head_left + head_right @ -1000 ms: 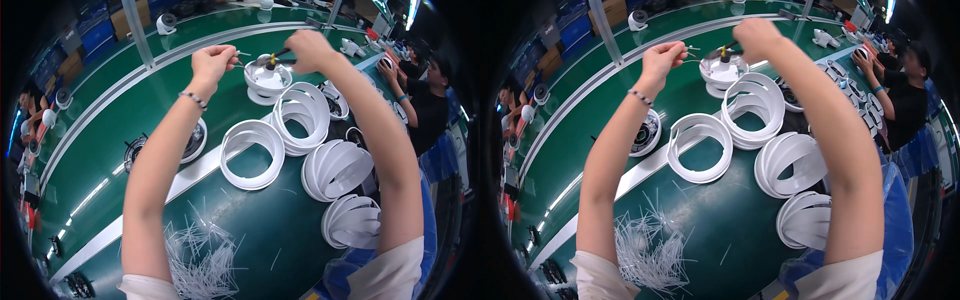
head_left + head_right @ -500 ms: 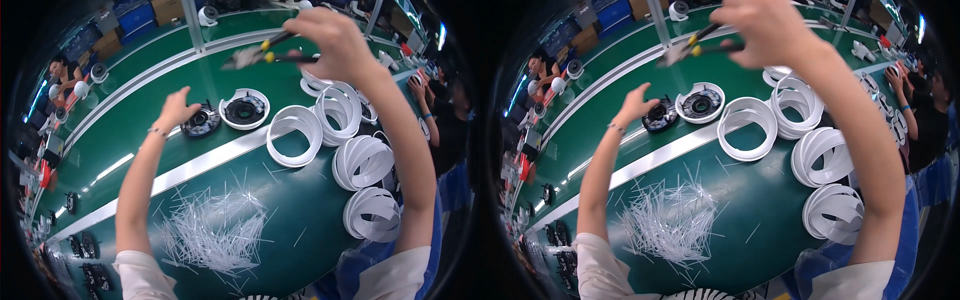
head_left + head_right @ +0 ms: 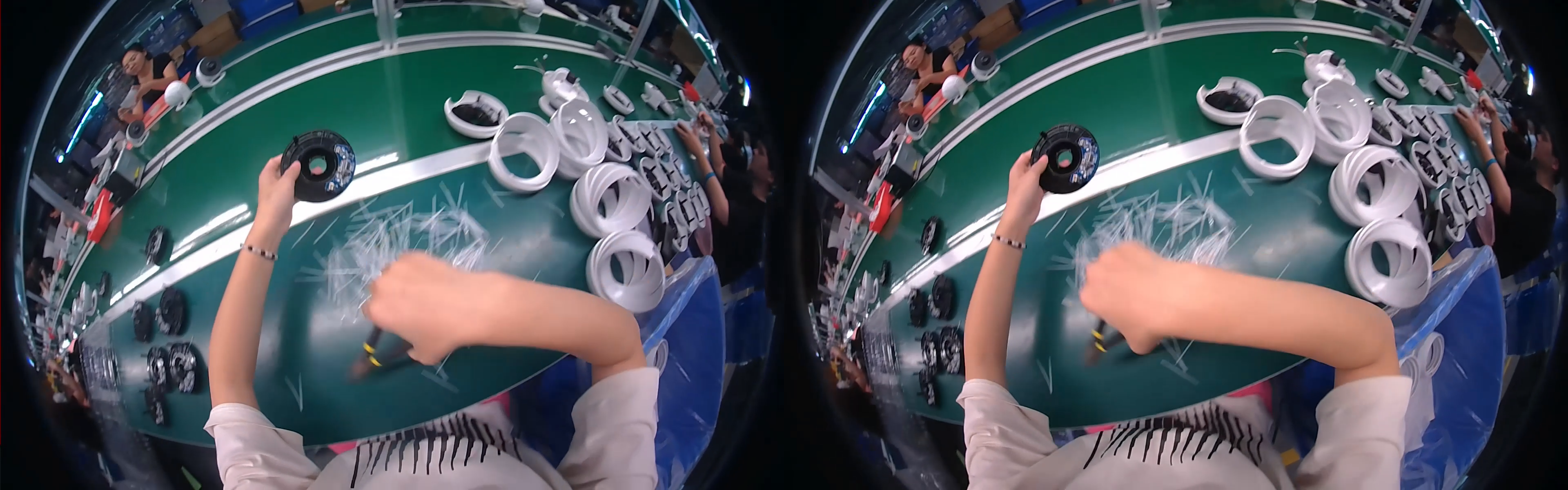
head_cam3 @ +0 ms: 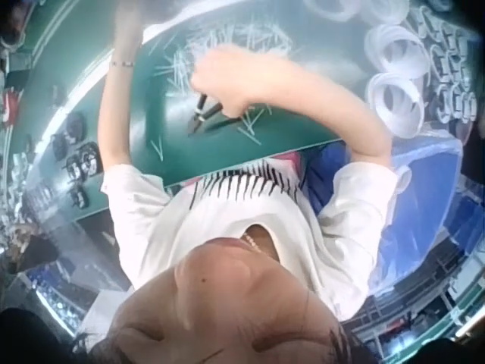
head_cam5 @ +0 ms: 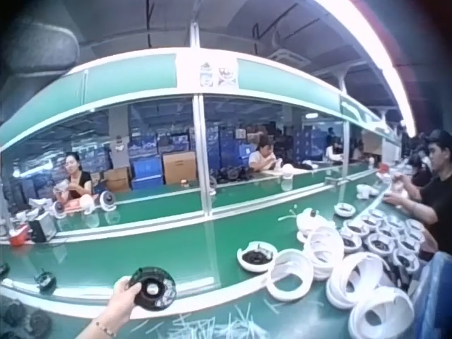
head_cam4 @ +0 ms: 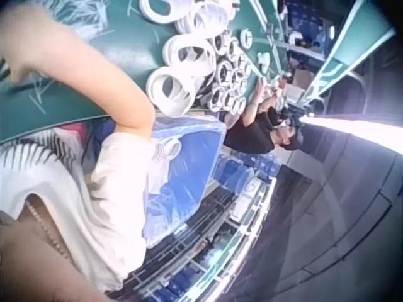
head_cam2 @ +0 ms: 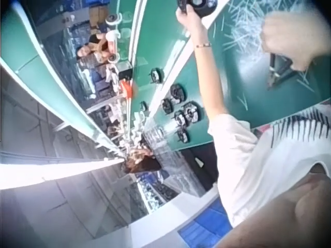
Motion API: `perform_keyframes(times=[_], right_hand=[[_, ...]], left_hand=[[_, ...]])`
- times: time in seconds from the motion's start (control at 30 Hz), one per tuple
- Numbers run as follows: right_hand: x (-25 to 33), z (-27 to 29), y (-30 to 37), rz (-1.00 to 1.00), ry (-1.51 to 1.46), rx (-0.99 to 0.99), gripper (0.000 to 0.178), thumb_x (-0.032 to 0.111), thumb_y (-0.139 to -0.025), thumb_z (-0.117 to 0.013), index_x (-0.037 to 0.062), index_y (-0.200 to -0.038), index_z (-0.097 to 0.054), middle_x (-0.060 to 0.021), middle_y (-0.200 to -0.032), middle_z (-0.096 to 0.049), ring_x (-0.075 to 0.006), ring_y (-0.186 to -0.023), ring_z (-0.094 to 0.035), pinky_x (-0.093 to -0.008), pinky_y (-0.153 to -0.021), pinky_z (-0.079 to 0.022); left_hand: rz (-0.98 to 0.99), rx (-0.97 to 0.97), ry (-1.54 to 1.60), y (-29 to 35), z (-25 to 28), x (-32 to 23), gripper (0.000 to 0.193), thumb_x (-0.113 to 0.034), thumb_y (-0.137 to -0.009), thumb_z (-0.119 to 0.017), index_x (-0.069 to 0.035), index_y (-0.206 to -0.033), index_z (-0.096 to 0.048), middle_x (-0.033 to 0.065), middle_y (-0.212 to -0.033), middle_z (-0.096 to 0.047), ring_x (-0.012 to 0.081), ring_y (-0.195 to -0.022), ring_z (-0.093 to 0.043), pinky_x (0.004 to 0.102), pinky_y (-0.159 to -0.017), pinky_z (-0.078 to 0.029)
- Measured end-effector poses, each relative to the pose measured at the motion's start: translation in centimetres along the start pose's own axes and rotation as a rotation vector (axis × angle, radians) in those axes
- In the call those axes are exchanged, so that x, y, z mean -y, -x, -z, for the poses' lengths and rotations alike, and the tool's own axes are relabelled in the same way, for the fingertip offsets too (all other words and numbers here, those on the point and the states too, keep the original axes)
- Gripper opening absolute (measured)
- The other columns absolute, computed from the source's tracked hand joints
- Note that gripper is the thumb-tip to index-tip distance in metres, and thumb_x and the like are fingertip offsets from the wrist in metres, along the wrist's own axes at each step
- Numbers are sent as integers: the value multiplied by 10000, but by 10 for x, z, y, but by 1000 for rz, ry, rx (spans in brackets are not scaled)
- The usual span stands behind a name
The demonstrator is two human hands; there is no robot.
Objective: Assembling the internal components and housing of a dome-style security camera on an industrial assembly line.
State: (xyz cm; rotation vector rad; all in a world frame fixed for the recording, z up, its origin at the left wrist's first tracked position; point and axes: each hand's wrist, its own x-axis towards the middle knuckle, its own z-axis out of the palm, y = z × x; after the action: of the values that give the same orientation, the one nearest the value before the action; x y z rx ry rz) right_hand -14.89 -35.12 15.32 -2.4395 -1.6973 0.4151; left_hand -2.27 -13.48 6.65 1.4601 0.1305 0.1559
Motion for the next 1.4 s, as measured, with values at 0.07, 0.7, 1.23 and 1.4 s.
perform_keyframes(times=[0.07, 0.7, 1.23, 1.4], right_hand=[[30, -25, -8, 46, -36, 194, 328, 167, -459, -680, 5, -725, -578, -134, -697, -563, -292, -674, -575, -371, -587, -459], [93, -147, -26, -109, -106, -693, 578, 472, -655, -613, 16, -1000, -533, -142, -1118, -480, -305, -1101, -414, -517, -959, -221], [-173, -101, 84, -870, 125, -1029, 174, 197, -749, -569, 41, -704, -630, -125, -640, -597, -305, -614, -573, -384, -595, -448], [-171, -91, 88, -725, 319, -1054, 161, 154, -725, -579, 33, -620, -601, -133, -583, -571, -311, -542, -529, -395, -568, -422]], left_hand=[[-27, 25, 103, 40, 26, 9, 249, -47, -842, -450, 34, -1078, -443, 116, -975, -555, 165, -883, -558, 276, -764, -456], [-244, -296, 414, 79, 84, 59, 277, -71, -849, -325, 32, -1098, -390, 163, -1074, -488, 238, -975, -528, 361, -819, -467], [-137, -217, 473, 88, 83, 54, 262, -123, -882, -284, 12, -1072, -405, 141, -1047, -512, 215, -923, -556, 332, -801, -468], [-132, -228, 470, 86, 84, 58, 257, -124, -883, -296, 9, -1069, -413, 121, -1037, -514, 191, -931, -546, 316, -801, -464]])
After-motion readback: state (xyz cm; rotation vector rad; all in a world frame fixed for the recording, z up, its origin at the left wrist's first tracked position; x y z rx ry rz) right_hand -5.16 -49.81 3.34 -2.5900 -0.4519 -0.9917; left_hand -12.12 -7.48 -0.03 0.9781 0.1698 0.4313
